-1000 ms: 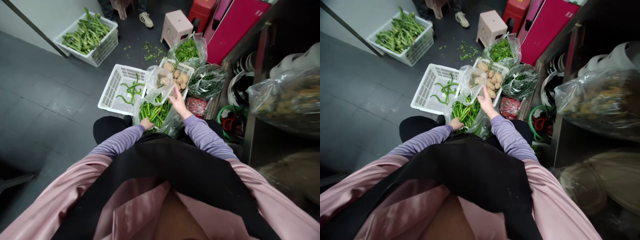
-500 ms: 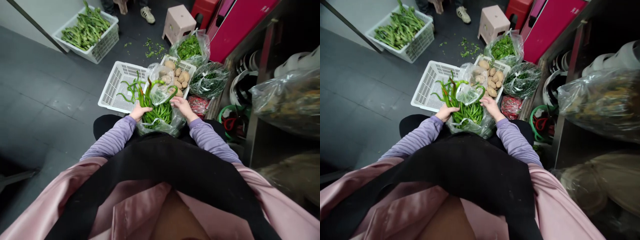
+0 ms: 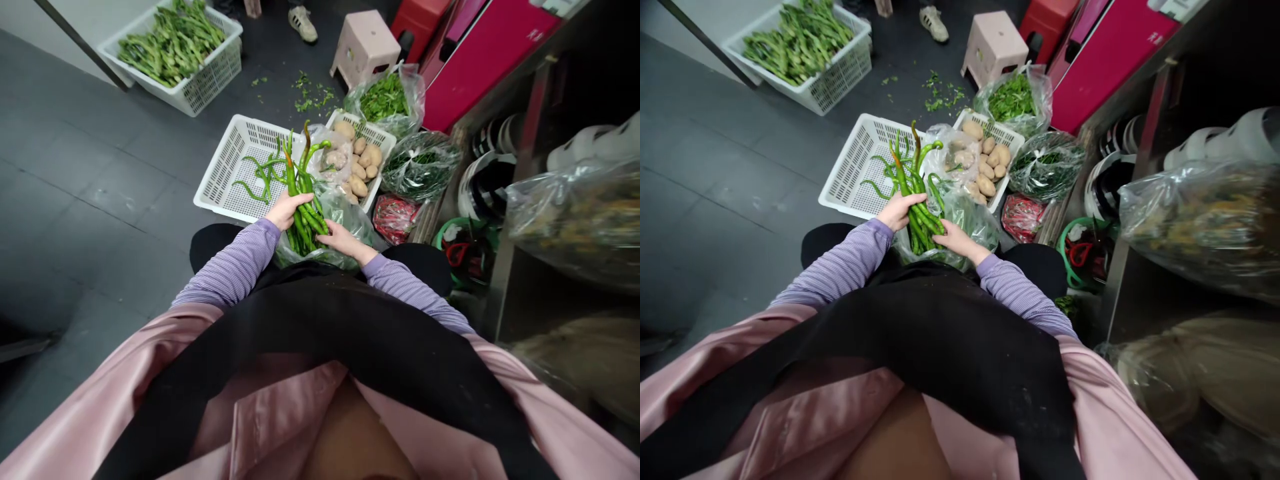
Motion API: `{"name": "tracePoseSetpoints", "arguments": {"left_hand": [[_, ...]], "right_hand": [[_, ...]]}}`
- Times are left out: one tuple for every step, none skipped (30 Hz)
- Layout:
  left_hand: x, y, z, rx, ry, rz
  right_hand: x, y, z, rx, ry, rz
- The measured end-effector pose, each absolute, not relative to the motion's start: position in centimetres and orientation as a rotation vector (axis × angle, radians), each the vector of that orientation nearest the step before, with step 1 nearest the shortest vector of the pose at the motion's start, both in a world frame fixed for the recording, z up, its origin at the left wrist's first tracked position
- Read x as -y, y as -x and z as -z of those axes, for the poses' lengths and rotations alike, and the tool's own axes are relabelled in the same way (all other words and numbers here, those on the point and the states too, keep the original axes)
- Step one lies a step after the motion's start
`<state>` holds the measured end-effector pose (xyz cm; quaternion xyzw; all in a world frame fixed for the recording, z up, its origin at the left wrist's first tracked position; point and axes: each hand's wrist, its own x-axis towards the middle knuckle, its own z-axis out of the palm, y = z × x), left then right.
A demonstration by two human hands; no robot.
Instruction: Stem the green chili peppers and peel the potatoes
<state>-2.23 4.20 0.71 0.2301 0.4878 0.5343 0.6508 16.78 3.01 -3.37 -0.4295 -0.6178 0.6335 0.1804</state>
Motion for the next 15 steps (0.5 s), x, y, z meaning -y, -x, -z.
{"name": "tracePoseSetpoints", "arguments": {"left_hand": [[-4.3, 2.2, -0.8, -1.101, -0.529, -1.219], [-4.3, 2.3, -0.9, -1.091, -0.540, -1.218], [-4.4, 2.3, -0.9, -1.080, -0.552, -1.211], [-4.4, 2.4, -0.9, -1.068, -0.560, -1.198], [-4.4, 2.4, -0.9, -1.058, -0.562, -1.181], [-4.4, 2.3, -0.8, -1.048, -0.558, -1.163], [-4.4, 2.3, -0.7, -1.038, -0.552, -1.148], [-4.4, 2.2, -0.6, -1.027, -0.547, -1.140], [-4.4, 2.1, -0.4, -1.014, -0.549, -1.139], [-4.4, 2.0, -0.2, -1.002, -0.558, -1.147], [-4.4, 2.0, 0.0, -0.990, -0.573, -1.159], [-4.4, 1.9, 0.1, -0.980, -0.592, -1.172], [-4.3, 1.9, 0.2, -0.971, -0.612, -1.182], [-4.3, 1.8, 0.3, -0.961, -0.631, -1.186], [-4.2, 1.8, 0.3, -0.950, -0.648, -1.185]], "right_hand": [[-3.1, -16.8, 3.3, 1.708, 1.218, -1.784], [-3.2, -16.8, 3.2, 1.662, 1.217, -1.797], [-3.2, -16.7, 2.9, 1.606, 1.212, -1.832], [-3.2, -16.5, 2.6, 1.544, 1.203, -1.883], [-3.1, -16.4, 2.3, 1.484, 1.188, -1.940], [-3.1, -16.1, 2.0, 1.434, 1.171, -1.988], [-3.0, -15.9, 1.6, 1.396, 1.154, -2.019], [-2.9, -15.7, 1.4, 1.375, 1.141, -2.032], [-2.9, -15.4, 1.1, 1.367, 1.138, -2.025], [-3.0, -15.2, 1.0, 1.360, 1.148, -1.997], [-3.0, -15.1, 0.9, 1.350, 1.172, -1.953], [-3.1, -14.9, 0.9, 1.339, 1.204, -1.899], [-3.3, -14.8, 0.9, 1.329, 1.235, -1.844], [-3.4, -14.8, 1.0, 1.322, 1.257, -1.797], [-3.5, -14.8, 1.0, 1.320, 1.264, -1.763]]}}
